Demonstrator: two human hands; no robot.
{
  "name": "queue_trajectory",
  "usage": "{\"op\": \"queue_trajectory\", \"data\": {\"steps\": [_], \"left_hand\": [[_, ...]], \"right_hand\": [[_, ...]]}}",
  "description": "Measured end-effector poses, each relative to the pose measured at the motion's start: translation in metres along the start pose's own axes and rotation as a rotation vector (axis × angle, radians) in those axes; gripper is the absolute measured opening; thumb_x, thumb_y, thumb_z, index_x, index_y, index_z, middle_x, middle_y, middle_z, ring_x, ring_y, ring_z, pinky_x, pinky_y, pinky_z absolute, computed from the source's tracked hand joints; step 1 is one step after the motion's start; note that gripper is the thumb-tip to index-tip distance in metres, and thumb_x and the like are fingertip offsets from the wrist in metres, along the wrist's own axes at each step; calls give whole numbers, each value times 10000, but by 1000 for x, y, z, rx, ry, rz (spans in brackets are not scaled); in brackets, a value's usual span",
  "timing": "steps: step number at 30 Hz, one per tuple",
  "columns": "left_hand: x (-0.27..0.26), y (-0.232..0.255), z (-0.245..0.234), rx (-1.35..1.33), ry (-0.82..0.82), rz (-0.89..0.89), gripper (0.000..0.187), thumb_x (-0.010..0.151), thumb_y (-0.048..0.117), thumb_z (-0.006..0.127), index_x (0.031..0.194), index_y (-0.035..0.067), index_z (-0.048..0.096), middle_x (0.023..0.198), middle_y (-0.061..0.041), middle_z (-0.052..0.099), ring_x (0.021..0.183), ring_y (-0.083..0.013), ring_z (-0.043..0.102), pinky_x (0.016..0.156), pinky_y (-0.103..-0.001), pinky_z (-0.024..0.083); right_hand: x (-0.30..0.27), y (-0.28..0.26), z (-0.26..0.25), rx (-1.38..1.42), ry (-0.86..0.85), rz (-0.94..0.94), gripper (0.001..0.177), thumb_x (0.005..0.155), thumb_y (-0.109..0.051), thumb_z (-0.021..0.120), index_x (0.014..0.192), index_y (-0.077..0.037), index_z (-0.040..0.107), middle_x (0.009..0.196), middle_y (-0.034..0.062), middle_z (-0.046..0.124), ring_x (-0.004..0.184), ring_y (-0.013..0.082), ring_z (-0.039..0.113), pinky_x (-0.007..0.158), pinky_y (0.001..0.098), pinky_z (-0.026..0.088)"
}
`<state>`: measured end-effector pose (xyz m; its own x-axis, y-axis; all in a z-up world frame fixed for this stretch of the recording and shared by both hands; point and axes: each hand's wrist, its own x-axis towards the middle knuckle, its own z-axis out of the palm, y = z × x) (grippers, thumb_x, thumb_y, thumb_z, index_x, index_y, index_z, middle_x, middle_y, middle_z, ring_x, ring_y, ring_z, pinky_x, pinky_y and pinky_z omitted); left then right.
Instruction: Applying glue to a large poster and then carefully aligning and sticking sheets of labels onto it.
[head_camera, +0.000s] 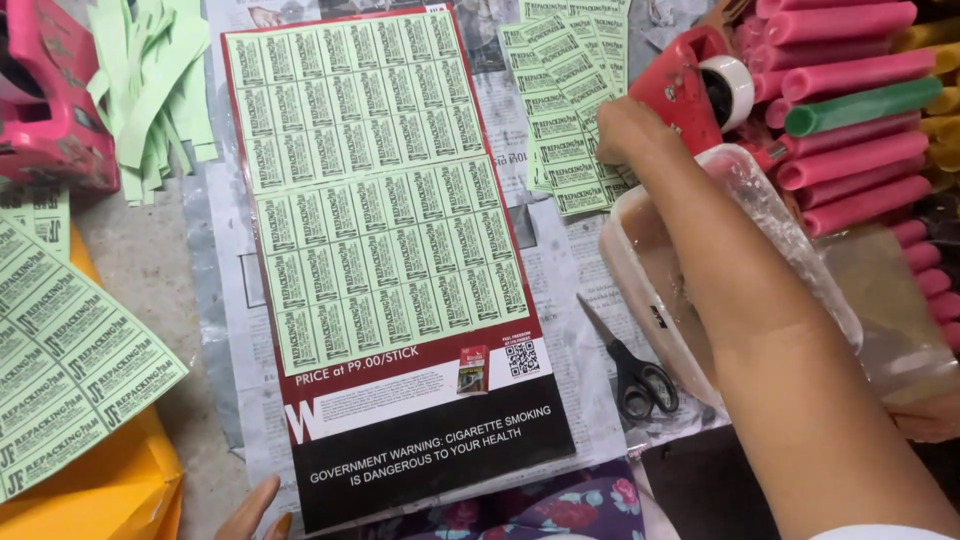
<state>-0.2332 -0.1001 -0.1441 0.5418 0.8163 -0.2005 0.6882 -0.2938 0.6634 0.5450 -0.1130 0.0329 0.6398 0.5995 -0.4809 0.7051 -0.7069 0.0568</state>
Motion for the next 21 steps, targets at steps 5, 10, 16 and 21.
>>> {"op": "queue_trajectory", "data": {"steps": [5,10,16,21], "left_hand": [[34,103,-27,11,-55,103,644,818,207,728,1444,151,586,1483,-109,615,1381,-264,594,1134,-399,470],[61,60,-18,1,-392,-112,736,861,312,702,1537,246,420,1624,-15,457,1494,-225,469,1189,-470,426],[56,41,-8,41,-392,-175,744,855,303,731,1537,267,436,1614,9,473,1472,-179,506,1182,-404,456],[51,156,-18,47,-92,66,592,860,236,688,1441,204,573,1461,-62,621,1335,-214,625,1102,-387,514]], "right_hand": [[-9,-2,-2,33,6,17,101,872,103,603,941,96,676,1014,260,689,897,410,695,740,484,598],[-5,2,0,69,96,20,188,871,134,519,945,75,681,999,254,684,891,436,674,717,517,579],[-49,-8,-30,361,108,42,597,917,207,529,1460,-39,536,1215,210,644,856,287,645,683,381,544],[-28,51,-32,742,278,-193,519,930,36,578,1439,-62,583,937,80,698,668,133,550,536,280,486]]}}
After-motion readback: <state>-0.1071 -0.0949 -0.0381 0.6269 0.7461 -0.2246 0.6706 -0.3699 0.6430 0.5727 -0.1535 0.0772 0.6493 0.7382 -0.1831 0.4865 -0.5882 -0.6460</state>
